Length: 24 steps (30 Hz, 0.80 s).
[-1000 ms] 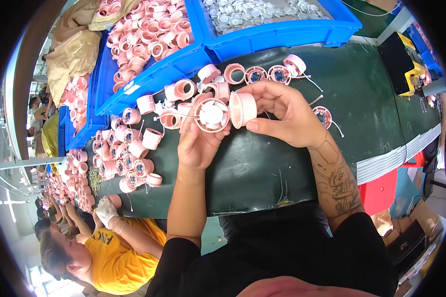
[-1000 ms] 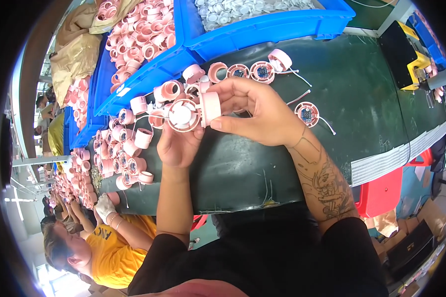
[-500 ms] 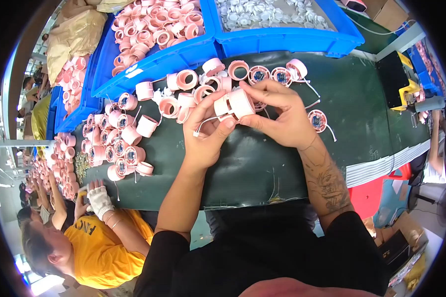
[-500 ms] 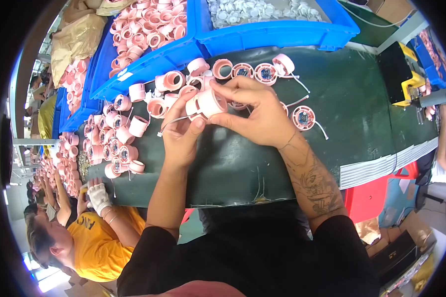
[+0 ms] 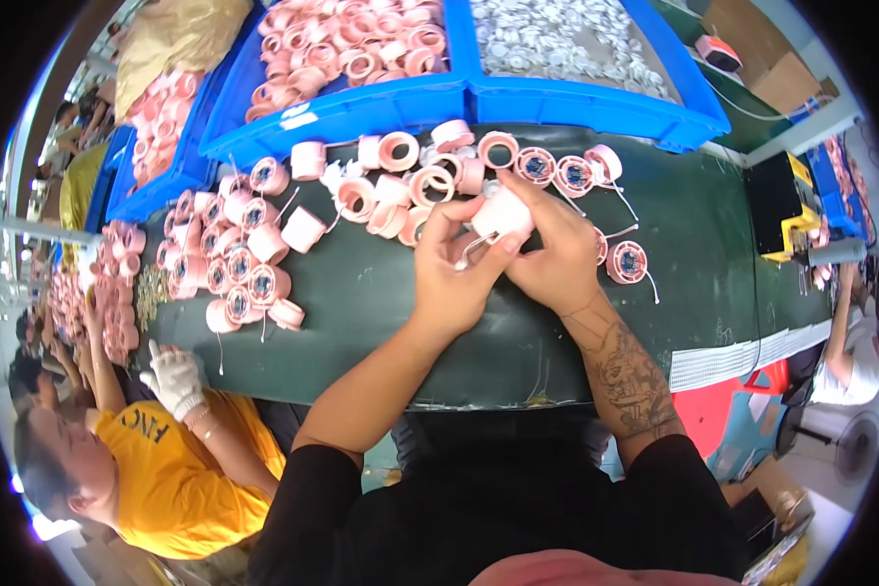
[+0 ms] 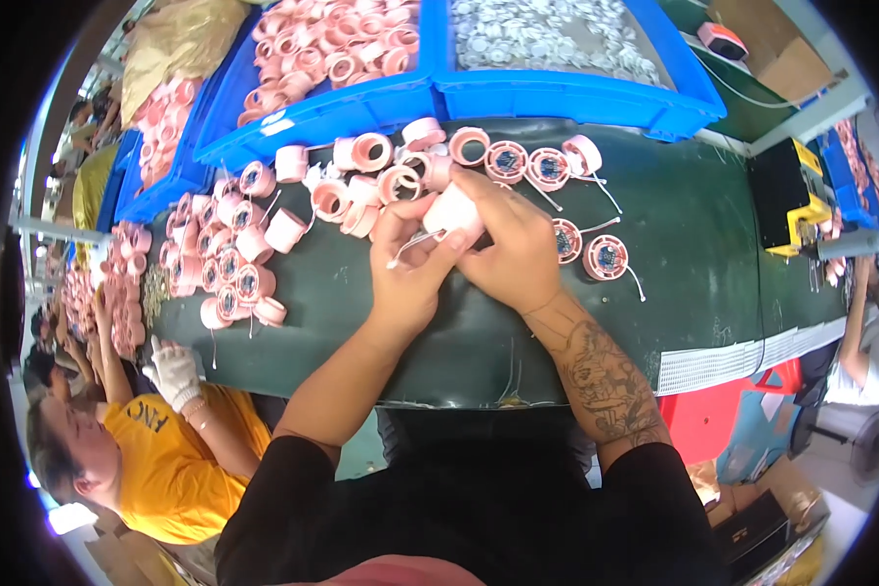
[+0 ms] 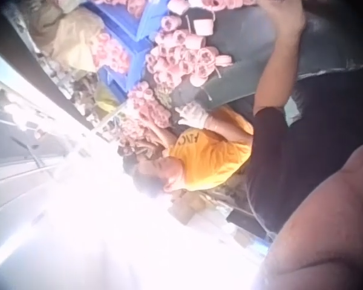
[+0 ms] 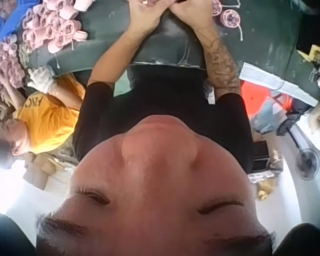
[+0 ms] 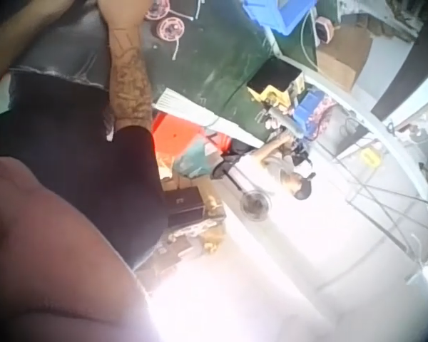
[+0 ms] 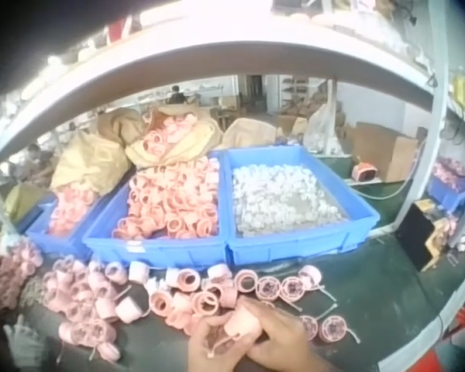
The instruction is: The person assembles electronic fan components by hand, inserting white internal components and PCB units into pink plastic housings.
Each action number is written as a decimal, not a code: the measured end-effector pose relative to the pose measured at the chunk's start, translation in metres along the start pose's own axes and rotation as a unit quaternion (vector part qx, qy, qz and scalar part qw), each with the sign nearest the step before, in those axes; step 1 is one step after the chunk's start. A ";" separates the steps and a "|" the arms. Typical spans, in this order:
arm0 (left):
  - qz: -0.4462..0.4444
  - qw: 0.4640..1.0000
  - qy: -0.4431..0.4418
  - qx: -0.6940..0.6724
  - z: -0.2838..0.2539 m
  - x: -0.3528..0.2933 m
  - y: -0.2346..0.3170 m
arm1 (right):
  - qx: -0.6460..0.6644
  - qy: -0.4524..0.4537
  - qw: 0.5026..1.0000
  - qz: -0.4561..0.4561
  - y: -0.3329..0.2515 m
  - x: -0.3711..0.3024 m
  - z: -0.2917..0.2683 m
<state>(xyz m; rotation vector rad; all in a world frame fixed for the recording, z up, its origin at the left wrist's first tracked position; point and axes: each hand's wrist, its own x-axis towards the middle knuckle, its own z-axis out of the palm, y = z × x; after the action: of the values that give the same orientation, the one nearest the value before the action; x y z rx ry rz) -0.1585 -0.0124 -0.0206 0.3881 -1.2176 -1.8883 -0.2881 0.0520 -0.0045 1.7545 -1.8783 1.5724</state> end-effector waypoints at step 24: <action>0.116 0.790 -0.078 0.597 -0.045 -0.001 0.060 | 0.217 0.163 0.947 0.174 0.043 0.047 -0.059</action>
<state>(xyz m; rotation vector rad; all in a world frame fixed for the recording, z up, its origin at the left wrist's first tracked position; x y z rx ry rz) -0.1004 -0.0492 0.0092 0.6856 -2.3582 -0.7172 -0.3680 0.0543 0.0292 1.2081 -1.8435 2.3900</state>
